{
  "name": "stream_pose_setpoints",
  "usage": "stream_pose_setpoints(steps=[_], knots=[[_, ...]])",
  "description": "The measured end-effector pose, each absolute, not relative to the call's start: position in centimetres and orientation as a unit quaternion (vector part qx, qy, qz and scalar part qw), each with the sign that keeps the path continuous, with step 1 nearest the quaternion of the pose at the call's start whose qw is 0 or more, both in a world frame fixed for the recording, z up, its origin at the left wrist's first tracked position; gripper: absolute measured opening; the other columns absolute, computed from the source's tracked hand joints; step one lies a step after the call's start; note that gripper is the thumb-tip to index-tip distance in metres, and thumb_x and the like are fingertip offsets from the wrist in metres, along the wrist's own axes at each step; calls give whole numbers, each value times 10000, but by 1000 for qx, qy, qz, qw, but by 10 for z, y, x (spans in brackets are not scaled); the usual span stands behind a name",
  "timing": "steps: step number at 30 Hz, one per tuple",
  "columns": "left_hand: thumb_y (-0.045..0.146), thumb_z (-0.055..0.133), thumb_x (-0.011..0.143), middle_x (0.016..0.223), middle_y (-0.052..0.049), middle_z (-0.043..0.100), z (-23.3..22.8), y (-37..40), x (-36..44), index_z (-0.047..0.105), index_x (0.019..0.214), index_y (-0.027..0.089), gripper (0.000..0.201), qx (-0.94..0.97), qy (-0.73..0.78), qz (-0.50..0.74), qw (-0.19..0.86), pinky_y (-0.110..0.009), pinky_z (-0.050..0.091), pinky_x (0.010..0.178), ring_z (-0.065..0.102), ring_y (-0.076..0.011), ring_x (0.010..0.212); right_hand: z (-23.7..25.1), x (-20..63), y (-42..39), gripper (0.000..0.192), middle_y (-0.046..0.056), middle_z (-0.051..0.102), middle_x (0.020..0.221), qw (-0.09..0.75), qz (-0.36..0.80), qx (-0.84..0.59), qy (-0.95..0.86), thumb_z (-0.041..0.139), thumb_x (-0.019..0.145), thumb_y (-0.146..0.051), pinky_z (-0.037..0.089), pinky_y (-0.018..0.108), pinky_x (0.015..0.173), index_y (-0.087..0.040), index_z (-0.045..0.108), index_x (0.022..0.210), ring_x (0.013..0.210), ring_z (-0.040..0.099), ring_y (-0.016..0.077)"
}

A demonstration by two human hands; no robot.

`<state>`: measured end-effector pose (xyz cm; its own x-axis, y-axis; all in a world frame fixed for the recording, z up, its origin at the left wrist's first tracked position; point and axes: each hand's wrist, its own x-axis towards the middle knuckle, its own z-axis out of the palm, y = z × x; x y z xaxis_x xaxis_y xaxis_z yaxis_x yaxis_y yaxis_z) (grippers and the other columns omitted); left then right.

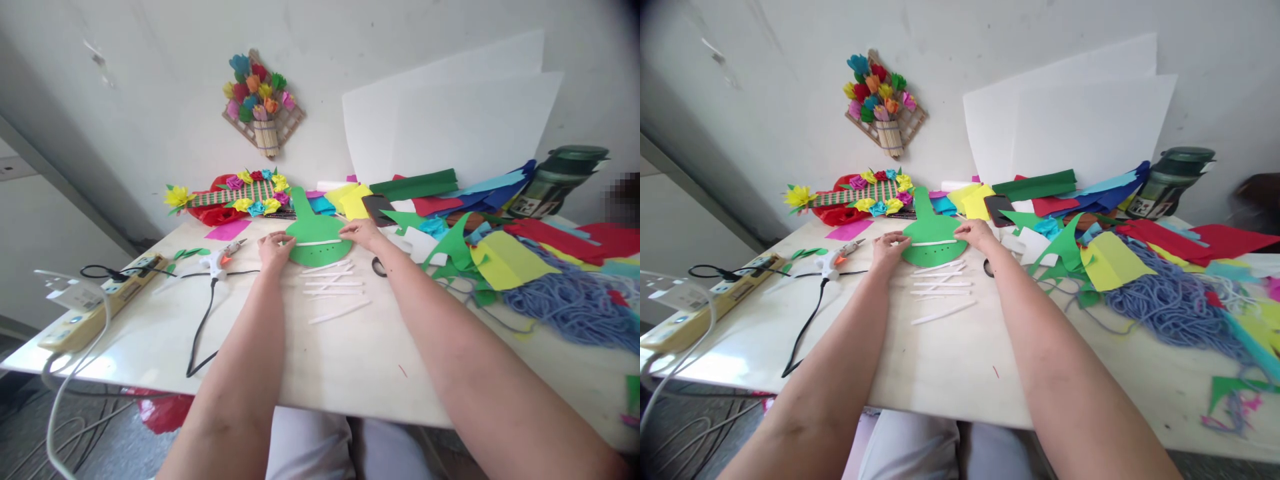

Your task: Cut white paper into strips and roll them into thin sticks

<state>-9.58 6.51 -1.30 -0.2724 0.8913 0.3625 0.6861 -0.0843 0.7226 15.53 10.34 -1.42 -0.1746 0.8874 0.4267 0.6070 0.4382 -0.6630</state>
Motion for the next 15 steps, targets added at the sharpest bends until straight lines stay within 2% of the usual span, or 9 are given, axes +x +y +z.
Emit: stream_pose_setpoints(steps=[5, 15], knots=[[364, 684, 651, 1114, -22, 646, -18, 66, -98, 730, 726, 238, 153, 610, 656, 428, 121, -376, 340, 1000, 470, -256, 1166, -13, 152, 100, 122, 29, 716, 771, 347, 132, -511, -776, 716, 659, -150, 450, 229, 657, -188, 763, 765, 725, 629, 150], [353, 699, 626, 1183, -34, 609, -16, 65, -98, 717, 692, 226, 145, 610, 660, 418, 132, -374, 348, 989, 442, -263, 1192, -16, 148, 102, 94, 23, 706, 779, 349, 98, -504, -784, 702, 691, -155, 457, 237, 698, -218, 760, 731, 765, 628, 156]])
